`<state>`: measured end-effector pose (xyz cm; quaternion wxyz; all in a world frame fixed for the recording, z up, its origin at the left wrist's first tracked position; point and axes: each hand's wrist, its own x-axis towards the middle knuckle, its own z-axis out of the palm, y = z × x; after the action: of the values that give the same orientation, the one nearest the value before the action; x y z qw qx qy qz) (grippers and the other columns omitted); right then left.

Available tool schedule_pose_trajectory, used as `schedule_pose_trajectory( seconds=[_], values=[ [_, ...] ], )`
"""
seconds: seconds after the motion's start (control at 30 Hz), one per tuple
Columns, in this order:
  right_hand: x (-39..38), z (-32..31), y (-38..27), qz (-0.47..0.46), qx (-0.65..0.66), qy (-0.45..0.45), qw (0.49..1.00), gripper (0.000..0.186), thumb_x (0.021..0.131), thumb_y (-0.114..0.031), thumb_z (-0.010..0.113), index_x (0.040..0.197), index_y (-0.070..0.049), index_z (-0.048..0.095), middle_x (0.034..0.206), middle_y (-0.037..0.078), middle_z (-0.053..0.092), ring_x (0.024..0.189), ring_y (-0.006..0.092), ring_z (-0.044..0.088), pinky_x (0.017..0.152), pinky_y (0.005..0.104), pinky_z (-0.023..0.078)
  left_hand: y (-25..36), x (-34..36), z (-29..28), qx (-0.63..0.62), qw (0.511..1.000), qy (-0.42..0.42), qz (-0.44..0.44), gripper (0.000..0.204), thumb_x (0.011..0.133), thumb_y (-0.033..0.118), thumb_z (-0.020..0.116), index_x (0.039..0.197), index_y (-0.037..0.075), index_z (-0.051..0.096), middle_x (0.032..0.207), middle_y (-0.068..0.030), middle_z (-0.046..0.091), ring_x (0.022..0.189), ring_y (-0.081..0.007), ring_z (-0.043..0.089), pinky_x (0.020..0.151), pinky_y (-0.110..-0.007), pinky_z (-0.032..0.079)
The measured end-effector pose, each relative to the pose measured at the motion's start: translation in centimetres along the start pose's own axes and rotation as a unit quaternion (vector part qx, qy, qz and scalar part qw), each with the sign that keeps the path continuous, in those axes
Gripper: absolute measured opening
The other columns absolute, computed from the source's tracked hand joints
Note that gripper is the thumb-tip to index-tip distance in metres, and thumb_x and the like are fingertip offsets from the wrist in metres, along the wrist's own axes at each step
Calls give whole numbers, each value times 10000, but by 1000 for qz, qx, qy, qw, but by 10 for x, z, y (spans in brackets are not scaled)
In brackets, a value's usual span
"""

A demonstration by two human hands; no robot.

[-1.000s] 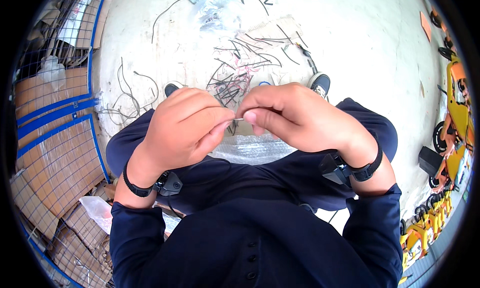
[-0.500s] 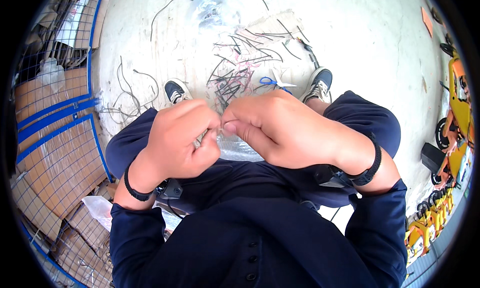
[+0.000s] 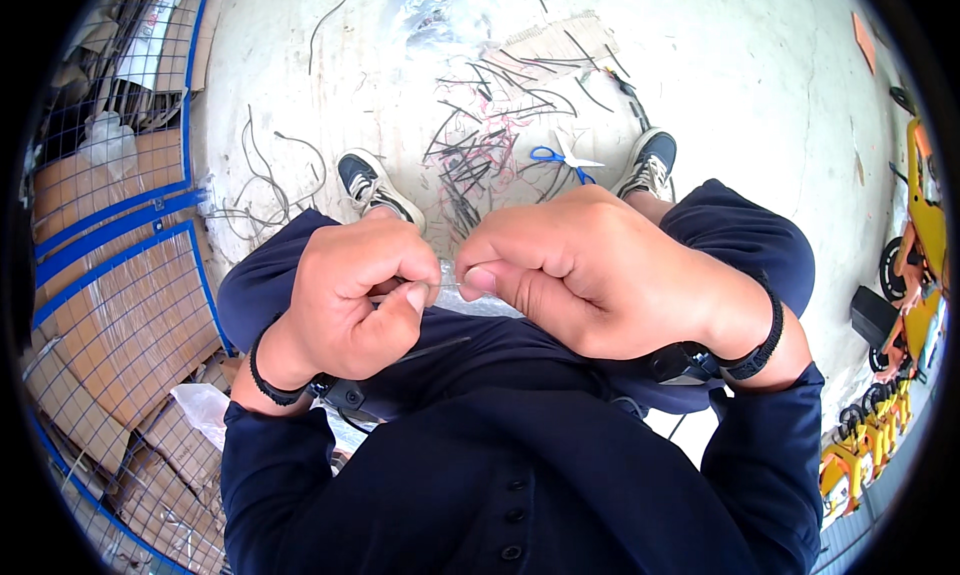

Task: The person holds and twists thin electrical wires by hand and uses scissors to trim the ends of the wires.

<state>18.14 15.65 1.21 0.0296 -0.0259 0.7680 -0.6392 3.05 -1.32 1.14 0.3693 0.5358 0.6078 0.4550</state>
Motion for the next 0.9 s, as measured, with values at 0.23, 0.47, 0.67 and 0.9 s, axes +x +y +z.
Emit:
schedule_pose_trajectory(
  seconds=[0.23, 0.47, 0.67, 0.9],
  values=[
    [-6, -2, 2, -6, -7, 36, 999, 84, 871, -6, 533, 904, -9, 610, 769, 98, 648, 661, 251, 646, 595, 296, 493, 2, -5, -8, -51, 994, -26, -88, 50, 728, -7, 495, 709, 17, 534, 631, -29, 506, 519, -93, 413, 506, -239, 328],
    [-8, -4, 5, -9, -27, 54, 998, 77, 868, -5, 537, 871, 2, 614, 751, 101, 649, 653, 252, 644, 588, 293, 491, -3, -6, -9, -61, 992, -38, -107, 61, 747, -22, 485, 739, -6, 543, 660, -28, 504, 542, -56, 413, 484, -219, 317],
    [-16, -16, 4, 42, -31, 75, 996, 91, 889, -15, 538, 883, 11, 625, 770, 103, 652, 658, 225, 629, 605, 270, 478, -5, -7, -18, -94, 981, 17, -166, 59, 769, -21, 517, 744, 17, 554, 647, 3, 523, 554, -34, 456, 498, -199, 356],
    [-25, -31, 17, 160, 113, 130, 972, 168, 950, -132, 535, 901, -6, 635, 809, 5, 626, 708, 64, 526, 628, 218, 428, -39, -2, -31, 4, 966, 183, -180, 99, 865, 7, 524, 866, -5, 622, 703, 6, 527, 645, -46, 455, 589, -208, 384]
  ],
)
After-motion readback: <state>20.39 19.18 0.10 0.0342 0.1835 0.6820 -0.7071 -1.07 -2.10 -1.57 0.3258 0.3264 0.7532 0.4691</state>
